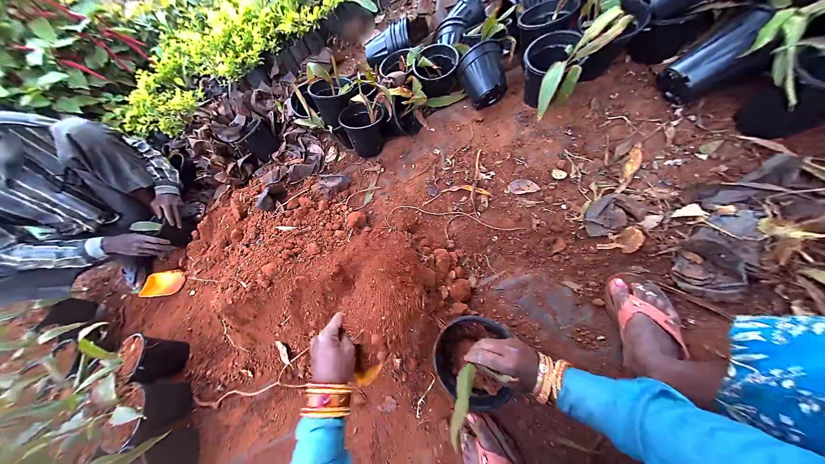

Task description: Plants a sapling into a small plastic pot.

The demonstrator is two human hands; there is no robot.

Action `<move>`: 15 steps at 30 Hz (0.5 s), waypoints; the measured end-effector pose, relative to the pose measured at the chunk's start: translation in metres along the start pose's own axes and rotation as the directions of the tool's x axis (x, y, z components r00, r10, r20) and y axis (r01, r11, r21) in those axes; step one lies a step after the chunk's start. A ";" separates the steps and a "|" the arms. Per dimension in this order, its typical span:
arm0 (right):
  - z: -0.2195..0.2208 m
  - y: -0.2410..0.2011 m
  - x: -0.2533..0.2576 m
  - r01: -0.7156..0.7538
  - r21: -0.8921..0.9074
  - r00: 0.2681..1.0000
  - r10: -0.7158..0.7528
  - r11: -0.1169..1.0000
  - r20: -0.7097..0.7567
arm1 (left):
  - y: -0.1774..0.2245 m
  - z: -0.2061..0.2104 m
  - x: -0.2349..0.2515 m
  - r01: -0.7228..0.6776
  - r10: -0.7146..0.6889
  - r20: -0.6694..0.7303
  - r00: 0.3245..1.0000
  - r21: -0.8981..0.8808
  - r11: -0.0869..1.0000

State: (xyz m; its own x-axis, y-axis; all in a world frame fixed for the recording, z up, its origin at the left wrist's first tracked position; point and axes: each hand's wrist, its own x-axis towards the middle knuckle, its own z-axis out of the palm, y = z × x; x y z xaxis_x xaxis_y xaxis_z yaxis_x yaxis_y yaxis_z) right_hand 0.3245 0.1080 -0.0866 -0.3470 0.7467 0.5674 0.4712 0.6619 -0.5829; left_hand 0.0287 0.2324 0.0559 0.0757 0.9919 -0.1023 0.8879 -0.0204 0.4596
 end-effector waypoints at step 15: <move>-0.001 0.000 0.008 -0.022 0.004 0.999 0.022 1.000 0.042 | 0.111 -0.038 -0.063 0.025 -0.324 0.322 0.890 0.674 0.738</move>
State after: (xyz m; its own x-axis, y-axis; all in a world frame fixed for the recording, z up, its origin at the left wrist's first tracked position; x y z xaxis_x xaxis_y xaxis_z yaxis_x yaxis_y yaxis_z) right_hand 0.3227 0.1141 -0.0813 -0.3705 0.7630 0.5297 0.4756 0.6457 -0.5974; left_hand 0.1053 0.1728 0.1471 -0.0746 0.8486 -0.5238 0.9632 -0.0746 -0.2581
